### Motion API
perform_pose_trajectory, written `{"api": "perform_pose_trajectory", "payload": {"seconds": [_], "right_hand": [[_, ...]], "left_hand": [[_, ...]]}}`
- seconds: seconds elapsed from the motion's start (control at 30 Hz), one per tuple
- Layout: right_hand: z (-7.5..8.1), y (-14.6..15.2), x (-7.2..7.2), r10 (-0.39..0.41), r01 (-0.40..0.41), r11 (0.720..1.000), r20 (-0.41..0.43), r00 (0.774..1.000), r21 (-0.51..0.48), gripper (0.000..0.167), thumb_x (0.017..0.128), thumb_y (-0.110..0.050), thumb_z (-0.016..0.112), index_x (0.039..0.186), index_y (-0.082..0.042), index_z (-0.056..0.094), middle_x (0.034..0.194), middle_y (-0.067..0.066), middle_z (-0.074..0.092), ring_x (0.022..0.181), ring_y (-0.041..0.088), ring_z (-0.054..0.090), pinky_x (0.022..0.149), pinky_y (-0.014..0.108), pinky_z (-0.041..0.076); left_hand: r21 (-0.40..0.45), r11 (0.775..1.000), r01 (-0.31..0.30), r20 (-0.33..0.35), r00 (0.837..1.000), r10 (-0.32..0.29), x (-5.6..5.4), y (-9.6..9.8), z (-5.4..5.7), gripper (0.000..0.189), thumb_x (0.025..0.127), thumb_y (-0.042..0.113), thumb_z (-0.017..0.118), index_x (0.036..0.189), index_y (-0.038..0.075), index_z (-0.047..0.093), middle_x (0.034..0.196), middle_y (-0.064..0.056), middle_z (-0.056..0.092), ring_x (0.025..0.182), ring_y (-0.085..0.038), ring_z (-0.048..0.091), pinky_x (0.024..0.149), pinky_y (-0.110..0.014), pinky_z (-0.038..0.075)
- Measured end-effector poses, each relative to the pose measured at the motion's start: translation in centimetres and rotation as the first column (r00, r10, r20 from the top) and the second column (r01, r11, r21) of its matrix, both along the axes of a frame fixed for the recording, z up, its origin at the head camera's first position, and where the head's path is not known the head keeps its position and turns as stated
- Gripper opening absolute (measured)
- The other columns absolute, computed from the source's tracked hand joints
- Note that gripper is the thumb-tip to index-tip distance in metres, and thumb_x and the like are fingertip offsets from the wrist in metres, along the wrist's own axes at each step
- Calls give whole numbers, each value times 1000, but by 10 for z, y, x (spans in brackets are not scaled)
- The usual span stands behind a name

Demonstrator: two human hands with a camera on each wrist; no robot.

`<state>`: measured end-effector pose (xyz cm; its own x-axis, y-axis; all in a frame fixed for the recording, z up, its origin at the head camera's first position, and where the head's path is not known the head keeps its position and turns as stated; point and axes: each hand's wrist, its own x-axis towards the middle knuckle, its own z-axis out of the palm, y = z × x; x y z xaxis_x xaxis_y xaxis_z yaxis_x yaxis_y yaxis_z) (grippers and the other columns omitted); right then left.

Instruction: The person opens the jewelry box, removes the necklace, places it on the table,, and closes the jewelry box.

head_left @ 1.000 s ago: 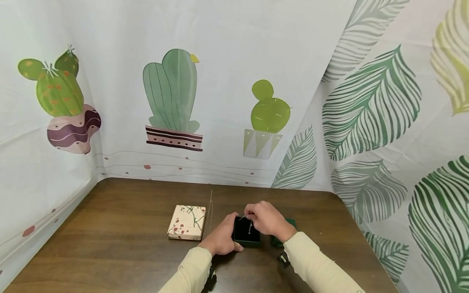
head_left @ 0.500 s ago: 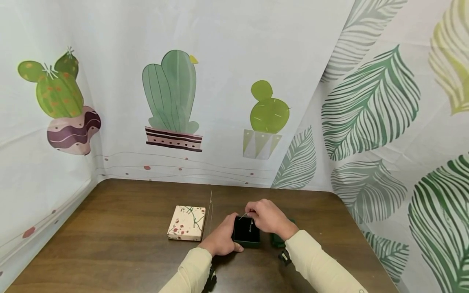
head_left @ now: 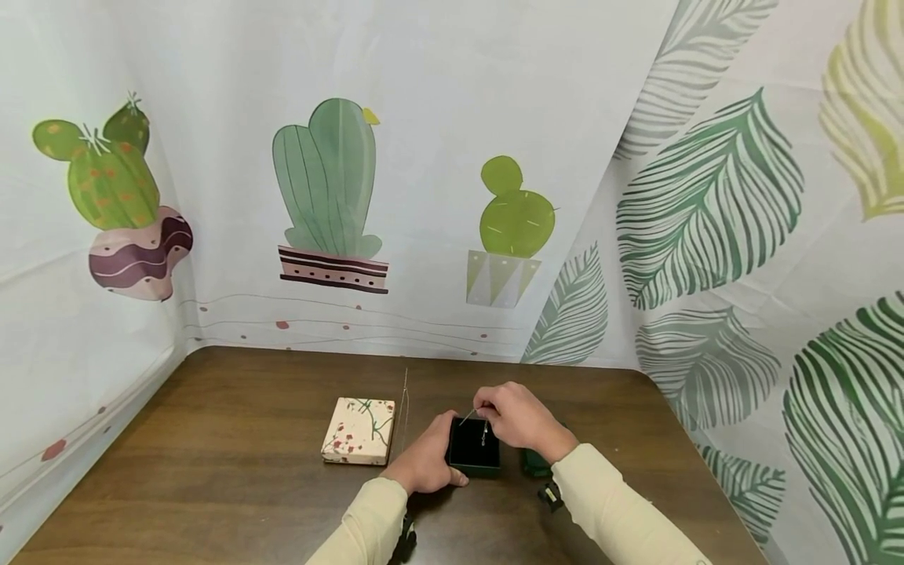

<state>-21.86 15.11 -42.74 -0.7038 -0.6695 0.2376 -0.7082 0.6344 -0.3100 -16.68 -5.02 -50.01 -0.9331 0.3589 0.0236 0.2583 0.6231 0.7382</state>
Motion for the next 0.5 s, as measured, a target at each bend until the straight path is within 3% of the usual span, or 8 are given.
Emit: {"api": "perform_pose_trajectory", "payload": {"seconds": [0.5], "right_hand": [[11,0,3,10,-10,1000,-8,1000,-3,11,97,-5,70,94,-14,75,88,-2,75,72,3,58,70,25,54]], "left_hand": [[3,1000,-5,7,1000,5,0,1,-2,107,73,15,94,156,-6,29,147,-19,47,124,-27,54,109,-47,46]]}}
